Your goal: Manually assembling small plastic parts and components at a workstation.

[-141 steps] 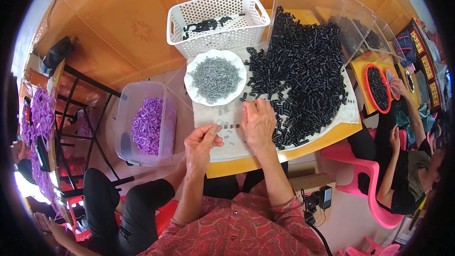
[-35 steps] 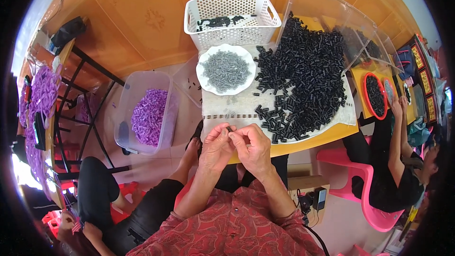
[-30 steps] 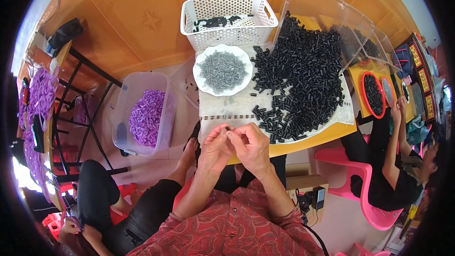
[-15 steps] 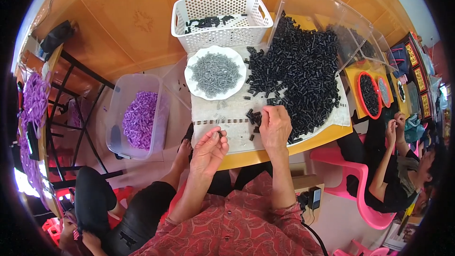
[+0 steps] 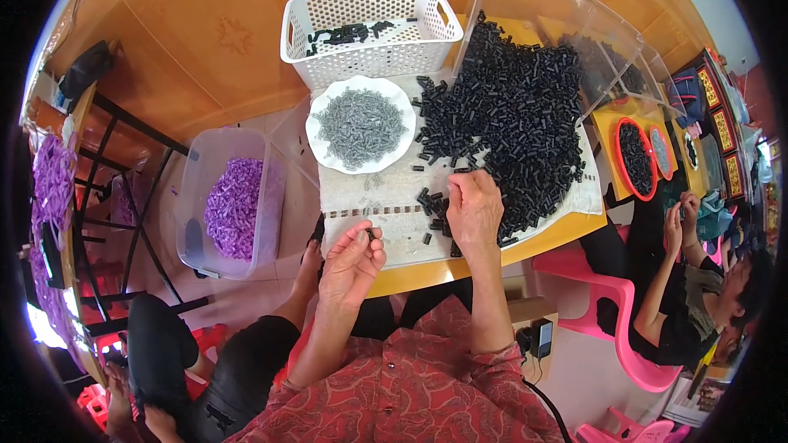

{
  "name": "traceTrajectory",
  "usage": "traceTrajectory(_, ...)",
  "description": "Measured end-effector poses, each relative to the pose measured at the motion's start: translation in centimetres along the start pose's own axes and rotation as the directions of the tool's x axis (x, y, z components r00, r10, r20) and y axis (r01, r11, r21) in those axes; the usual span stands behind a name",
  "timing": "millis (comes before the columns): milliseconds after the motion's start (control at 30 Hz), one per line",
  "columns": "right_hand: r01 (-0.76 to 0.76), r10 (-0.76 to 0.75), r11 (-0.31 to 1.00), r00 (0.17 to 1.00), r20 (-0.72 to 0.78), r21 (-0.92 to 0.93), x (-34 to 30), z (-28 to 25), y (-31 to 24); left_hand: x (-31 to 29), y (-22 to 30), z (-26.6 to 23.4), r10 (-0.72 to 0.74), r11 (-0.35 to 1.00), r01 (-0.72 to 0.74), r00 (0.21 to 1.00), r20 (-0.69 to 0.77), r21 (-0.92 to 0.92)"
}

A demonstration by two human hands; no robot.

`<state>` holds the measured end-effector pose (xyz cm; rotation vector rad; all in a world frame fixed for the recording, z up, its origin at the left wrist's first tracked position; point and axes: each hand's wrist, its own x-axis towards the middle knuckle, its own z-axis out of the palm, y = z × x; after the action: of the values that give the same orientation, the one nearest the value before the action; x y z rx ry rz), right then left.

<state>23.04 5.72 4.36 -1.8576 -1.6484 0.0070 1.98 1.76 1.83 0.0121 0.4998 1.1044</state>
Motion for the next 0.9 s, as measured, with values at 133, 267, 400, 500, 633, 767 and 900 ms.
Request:
traceTrajectory(133,0.098,-0.098,0.995,0.995,-0.030,-0.023,-0.3,0.0,-0.2,0.0,0.0,0.0,-0.002,1.000,0.002,1.000,0.005,0.004)
traceTrajectory(267,0.109,-0.111,0.989,0.994,-0.019,-0.101,0.9,0.4,-0.6,-0.1,-0.1,0.0,0.000,1.000,0.000,1.000,0.002,0.020)
traceTrajectory(400,0.144,-0.140,0.968,0.990,0.035,-0.207,2.4,1.2,-0.5,0.0,-0.3,-0.2,-0.002,1.000,0.002,1.000,0.010,0.023)
traceTrajectory(500,0.144,-0.133,0.971,0.989,0.071,-0.193,2.5,1.1,0.1,0.0,-0.2,-0.2,-0.001,1.000,0.001,1.000,0.009,0.023)
traceTrajectory(633,0.076,-0.072,0.988,0.997,0.035,-0.137,2.1,0.6,1.2,0.0,-0.1,0.0,-0.002,1.000,0.002,1.000,0.008,0.017)
traceTrajectory(767,0.043,-0.044,0.988,0.999,-0.004,-0.145,2.1,0.1,1.8,0.1,-0.2,-0.1,-0.004,1.000,0.004,1.000,0.006,0.025)
traceTrajectory(900,0.078,-0.081,0.989,0.996,-0.022,-0.123,2.5,0.5,1.7,0.1,-0.2,-0.3,0.001,0.999,-0.002,1.000,0.008,0.047)
